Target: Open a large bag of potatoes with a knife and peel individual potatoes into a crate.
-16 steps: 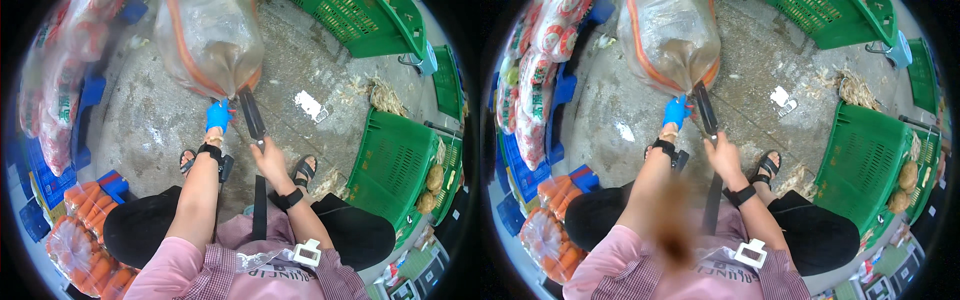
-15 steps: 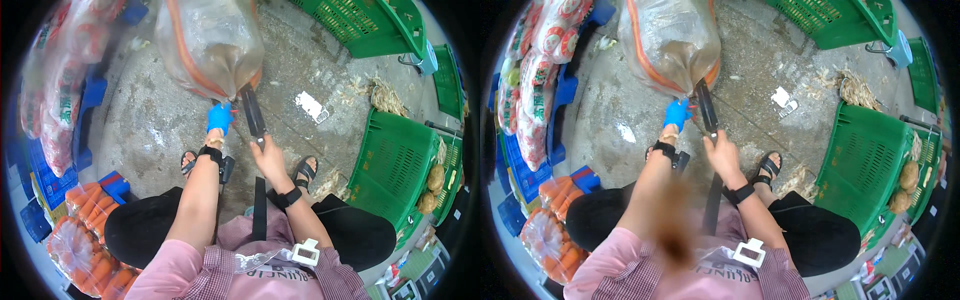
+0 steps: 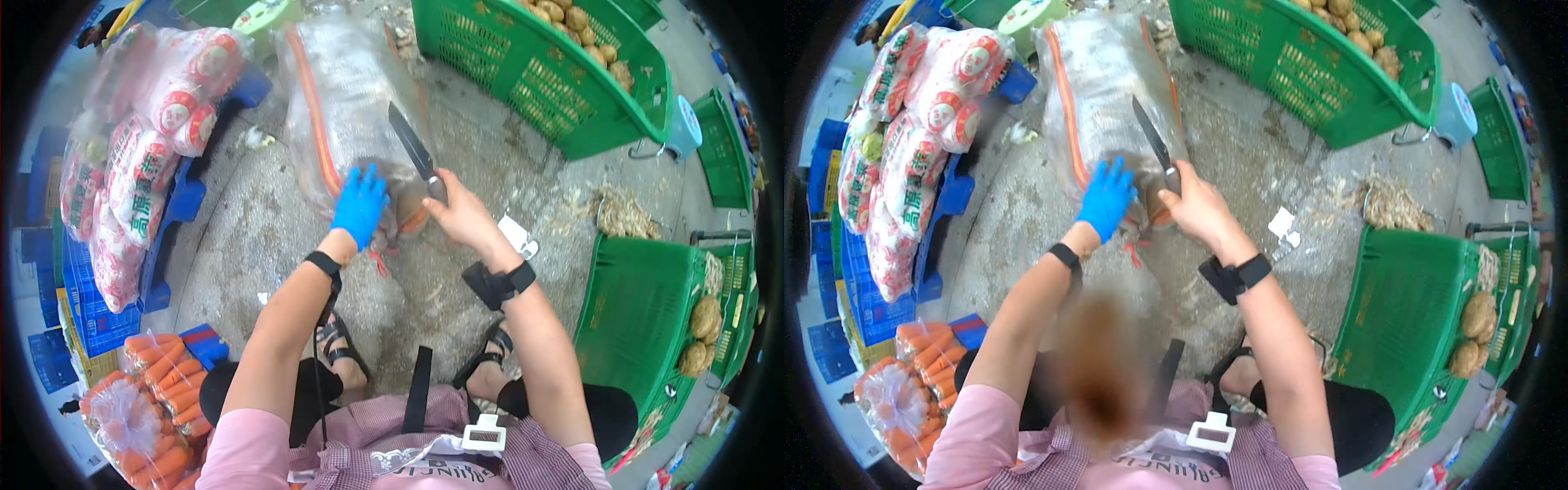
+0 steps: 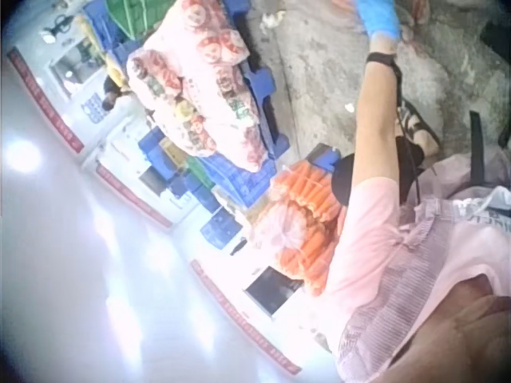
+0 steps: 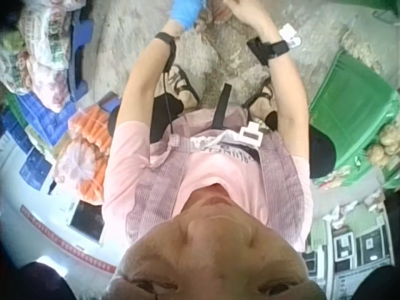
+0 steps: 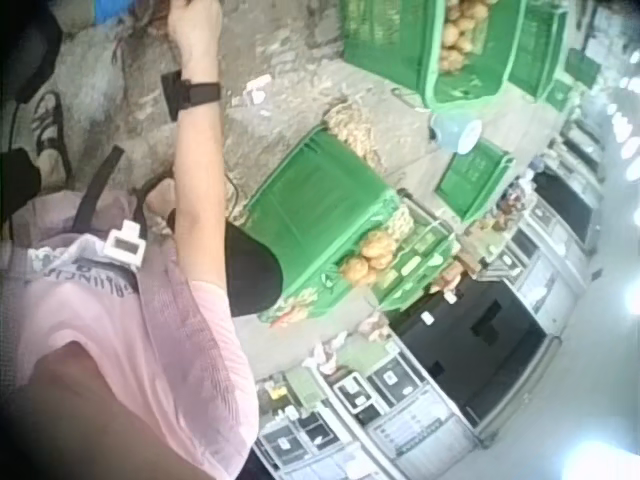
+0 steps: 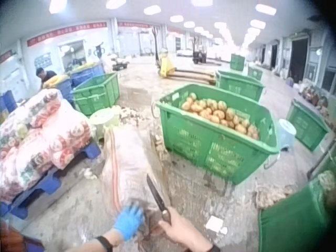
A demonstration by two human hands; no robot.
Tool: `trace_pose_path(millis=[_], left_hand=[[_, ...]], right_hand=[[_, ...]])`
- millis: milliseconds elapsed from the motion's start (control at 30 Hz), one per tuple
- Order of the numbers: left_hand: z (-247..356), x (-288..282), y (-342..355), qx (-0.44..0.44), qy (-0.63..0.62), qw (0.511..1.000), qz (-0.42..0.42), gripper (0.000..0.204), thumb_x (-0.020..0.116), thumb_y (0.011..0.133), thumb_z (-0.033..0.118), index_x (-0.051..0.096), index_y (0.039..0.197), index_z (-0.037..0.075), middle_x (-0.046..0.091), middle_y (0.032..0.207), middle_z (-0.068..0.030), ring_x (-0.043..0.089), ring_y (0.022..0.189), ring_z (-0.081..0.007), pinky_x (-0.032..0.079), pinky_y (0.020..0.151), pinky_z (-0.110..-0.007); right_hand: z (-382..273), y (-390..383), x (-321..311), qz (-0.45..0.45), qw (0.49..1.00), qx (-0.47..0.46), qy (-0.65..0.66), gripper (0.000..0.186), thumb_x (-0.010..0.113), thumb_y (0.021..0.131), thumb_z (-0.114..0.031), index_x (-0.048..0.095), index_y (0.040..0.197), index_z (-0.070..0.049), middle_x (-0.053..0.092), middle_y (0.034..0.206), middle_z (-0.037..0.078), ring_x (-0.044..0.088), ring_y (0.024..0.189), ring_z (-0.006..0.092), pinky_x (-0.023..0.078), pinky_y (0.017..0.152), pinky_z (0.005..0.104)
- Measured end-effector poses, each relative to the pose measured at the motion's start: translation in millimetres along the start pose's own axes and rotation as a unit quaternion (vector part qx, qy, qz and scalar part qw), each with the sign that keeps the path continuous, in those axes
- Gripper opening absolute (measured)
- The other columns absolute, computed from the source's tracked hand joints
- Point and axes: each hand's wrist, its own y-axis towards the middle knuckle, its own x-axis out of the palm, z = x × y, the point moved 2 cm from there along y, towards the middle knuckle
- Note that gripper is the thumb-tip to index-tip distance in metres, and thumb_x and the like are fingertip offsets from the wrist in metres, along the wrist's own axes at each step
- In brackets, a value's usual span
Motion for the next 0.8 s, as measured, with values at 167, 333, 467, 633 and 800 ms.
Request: trace_pose_path(millis=[167,333,467,633,800], left_hand=[[20,13,11,0.002,-0.138,0.990,0.042,0.014,0.047,0.070,0.016,0.060,0.074,0.013,0.056,0.072,-0.0037,0.051,0.085,-0.0199,0.033,0.081,-0.035],[23,-2,13,0.005,-0.208,0.977,0.038,0.004,0.054,0.064,0.015,0.056,0.066,0.012,0.056,0.064,-0.0067,0.055,0.067,-0.0217,0.040,0.061,-0.032],[21,-9,11,-0.012,-0.243,0.967,0.072,0.006,0.055,0.063,0.012,0.058,0.058,0.010,0.056,0.056,-0.0101,0.057,0.060,-0.0241,0.043,0.055,-0.033],[25,-12,8,-0.041,-0.288,0.955,0.052,0.004,0.052,0.067,0.012,0.055,0.067,0.009,0.056,0.062,-0.0110,0.056,0.063,-0.0248,0.040,0.059,-0.034],[28,-13,5,-0.033,-0.293,0.955,0.039,0.018,0.058,0.062,0.013,0.051,0.077,0.007,0.056,0.068,-0.0099,0.056,0.069,-0.0233,0.038,0.062,-0.033]], right_hand=[[-52,69,-23,0.004,0.999,-0.011,-0.052,0.041,0.050,0.074,-0.025,0.045,0.104,0.003,0.054,0.085,0.024,0.053,0.076,0.0329,0.041,0.067,0.0375],[-72,148,-20,0.067,0.993,-0.027,-0.095,0.032,0.046,0.076,-0.023,0.049,0.092,0.004,0.057,0.074,0.020,0.056,0.063,0.0295,0.043,0.059,0.0368],[-102,185,-20,0.011,0.994,0.039,-0.103,0.029,0.043,0.074,-0.018,0.054,0.086,0.006,0.058,0.074,0.020,0.058,0.066,0.0305,0.045,0.065,0.0368],[-108,195,-11,-0.076,0.983,0.114,-0.126,0.029,0.040,0.073,-0.011,0.054,0.090,0.007,0.058,0.069,0.018,0.059,0.061,0.0249,0.045,0.057,0.0332],[-97,183,-5,-0.102,0.981,0.113,-0.118,0.032,0.041,0.074,-0.022,0.050,0.080,0.008,0.052,0.059,0.014,0.052,0.047,0.0225,0.042,0.040,0.0348]])
